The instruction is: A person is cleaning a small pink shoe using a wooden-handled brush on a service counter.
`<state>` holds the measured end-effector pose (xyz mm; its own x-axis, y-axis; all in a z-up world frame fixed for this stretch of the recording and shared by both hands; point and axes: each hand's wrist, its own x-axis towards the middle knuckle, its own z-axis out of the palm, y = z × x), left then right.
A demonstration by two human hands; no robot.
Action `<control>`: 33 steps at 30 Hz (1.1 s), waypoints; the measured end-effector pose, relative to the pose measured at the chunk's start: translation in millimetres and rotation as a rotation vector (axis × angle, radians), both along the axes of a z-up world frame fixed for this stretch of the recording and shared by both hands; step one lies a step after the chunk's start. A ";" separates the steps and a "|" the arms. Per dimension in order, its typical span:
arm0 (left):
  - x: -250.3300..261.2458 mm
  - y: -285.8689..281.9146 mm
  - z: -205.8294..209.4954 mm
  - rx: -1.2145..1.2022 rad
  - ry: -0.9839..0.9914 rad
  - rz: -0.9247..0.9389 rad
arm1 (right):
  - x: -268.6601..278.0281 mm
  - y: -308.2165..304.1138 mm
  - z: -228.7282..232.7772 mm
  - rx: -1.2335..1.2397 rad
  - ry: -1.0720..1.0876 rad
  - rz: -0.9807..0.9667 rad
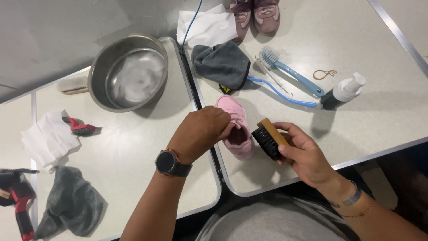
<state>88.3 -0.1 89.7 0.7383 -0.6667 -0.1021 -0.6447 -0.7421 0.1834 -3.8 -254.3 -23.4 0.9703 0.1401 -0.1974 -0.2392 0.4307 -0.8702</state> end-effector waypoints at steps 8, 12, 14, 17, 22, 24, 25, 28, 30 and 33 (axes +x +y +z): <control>10.6 -14.3 -0.1 -0.127 0.260 0.058 | 17.6 8.6 102.0 -0.915 -0.756 0.213; 15.3 -18.7 -3.7 -0.266 0.330 0.062 | 29.6 20.3 89.6 -1.463 -1.006 0.515; 14.2 -22.8 -3.7 -0.281 0.322 0.064 | 35.8 31.1 101.2 -1.642 -0.908 0.693; 16.8 -18.4 -22.3 -0.307 0.308 0.082 | 42.3 51.0 112.5 -1.804 -0.755 0.926; 21.8 -9.7 -52.7 -0.475 0.397 0.205 | 56.3 61.1 122.0 -1.797 -0.709 1.085; 23.1 -6.2 -68.3 -0.572 0.444 0.233 | 58.6 62.4 134.0 -1.724 -0.723 1.019; 21.2 -6.8 -68.8 -0.576 0.447 0.231 | 56.6 63.1 135.8 -1.727 -0.718 1.022; 25.2 -8.3 -69.1 -0.608 0.485 0.222 | 58.3 64.0 138.9 -1.681 -0.653 1.003; 26.7 -7.1 -74.0 -0.591 0.482 0.253 | 59.4 64.9 134.0 -1.606 -0.549 0.910; 22.2 -12.9 -53.2 -0.647 0.479 0.281 | 61.0 66.5 127.1 -1.309 -0.257 0.592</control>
